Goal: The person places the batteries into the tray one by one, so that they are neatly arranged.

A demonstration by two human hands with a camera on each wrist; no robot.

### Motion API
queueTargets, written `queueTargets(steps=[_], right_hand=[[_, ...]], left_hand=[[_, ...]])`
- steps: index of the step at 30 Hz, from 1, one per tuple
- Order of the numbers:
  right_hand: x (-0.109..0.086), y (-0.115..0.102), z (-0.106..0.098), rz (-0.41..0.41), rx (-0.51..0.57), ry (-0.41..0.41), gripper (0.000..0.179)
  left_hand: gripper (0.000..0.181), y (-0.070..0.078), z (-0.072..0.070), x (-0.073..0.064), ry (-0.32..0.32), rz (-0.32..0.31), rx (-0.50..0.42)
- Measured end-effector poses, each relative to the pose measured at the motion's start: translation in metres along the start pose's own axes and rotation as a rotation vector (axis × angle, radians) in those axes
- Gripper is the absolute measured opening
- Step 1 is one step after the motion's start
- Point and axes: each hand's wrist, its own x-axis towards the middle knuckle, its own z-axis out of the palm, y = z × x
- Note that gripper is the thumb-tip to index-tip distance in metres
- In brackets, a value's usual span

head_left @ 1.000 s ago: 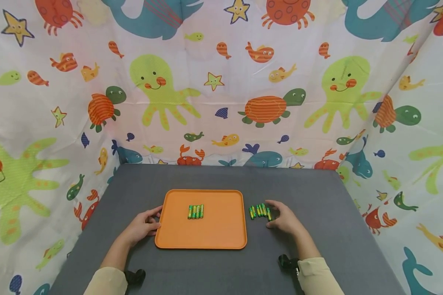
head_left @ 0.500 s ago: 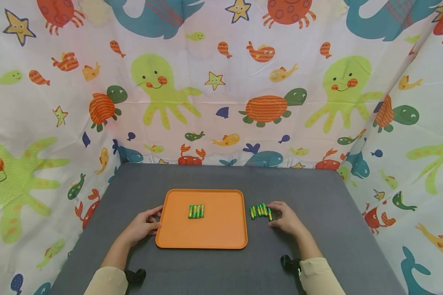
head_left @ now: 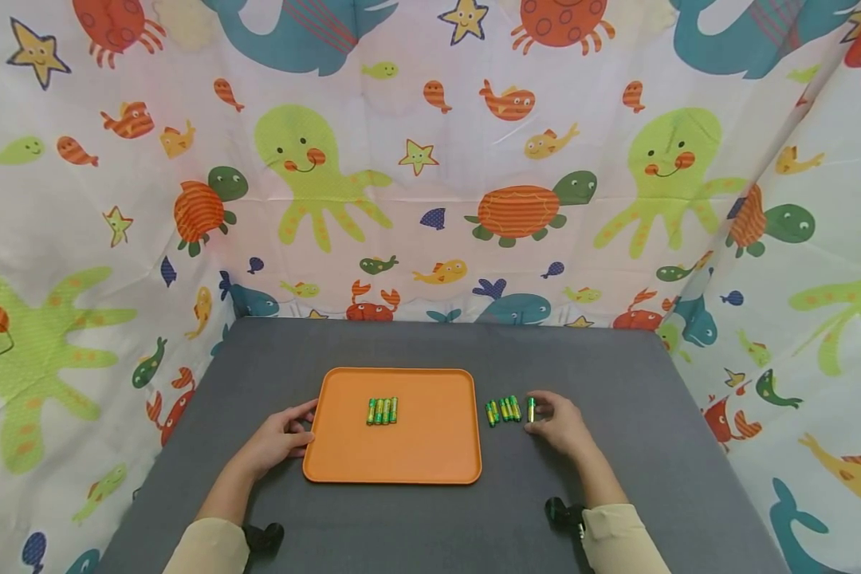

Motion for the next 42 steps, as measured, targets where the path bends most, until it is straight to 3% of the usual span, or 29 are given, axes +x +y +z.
queueTargets(steps=[9,20,42], right_hand=[[-0.002,-0.009,-0.008,0.024,0.048,0.035,0.062],[-0.006,-0.035,-0.012,-0.027,0.092,0.039,0.064],[-0.002,-0.095,0.005,-0.055,0.093,0.044,0.065]], left_hand=[[0.067,0.000,0.000,0.001,0.004,-0.006,0.010],[0.067,0.002,0.002,-0.003,0.001,0.000,0.018],[0.067,0.001,0.001,-0.002,0.001,0.004,0.015]])
